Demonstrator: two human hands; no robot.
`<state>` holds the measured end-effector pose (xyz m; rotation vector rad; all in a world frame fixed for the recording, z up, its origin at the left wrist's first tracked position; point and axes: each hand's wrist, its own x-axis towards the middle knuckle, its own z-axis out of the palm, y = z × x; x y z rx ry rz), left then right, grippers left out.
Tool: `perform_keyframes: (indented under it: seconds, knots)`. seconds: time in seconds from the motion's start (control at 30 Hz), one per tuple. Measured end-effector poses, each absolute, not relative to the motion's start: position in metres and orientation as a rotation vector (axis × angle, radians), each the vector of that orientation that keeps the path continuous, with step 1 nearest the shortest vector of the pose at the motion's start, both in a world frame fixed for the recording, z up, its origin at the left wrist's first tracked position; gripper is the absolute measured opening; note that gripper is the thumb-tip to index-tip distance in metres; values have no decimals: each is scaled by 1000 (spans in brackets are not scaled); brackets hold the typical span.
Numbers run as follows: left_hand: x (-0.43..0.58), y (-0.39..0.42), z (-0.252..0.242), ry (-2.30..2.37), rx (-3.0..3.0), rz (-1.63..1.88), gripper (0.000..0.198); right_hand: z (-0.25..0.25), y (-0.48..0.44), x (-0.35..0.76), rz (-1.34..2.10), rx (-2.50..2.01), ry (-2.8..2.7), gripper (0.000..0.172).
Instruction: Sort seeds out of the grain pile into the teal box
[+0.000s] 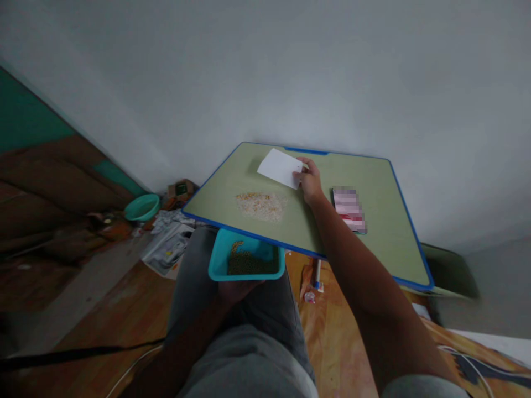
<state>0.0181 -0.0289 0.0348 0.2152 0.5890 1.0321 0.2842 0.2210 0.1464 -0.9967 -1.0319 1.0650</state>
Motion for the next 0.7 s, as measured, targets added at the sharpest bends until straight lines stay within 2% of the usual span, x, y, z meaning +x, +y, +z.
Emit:
perform_keyframes:
  seconds: [0.27, 0.53, 0.7]
  knots:
    - [33, -41, 47, 369, 181, 987, 71, 150, 216, 280, 1023, -1050, -1017, 53]
    - [52, -56, 67, 179, 231, 1036, 59, 149, 217, 280, 1021, -1025, -1072, 52]
    - [64, -65, 69, 133, 166, 1111, 46, 153, 213, 282, 1022, -1022, -1073, 60]
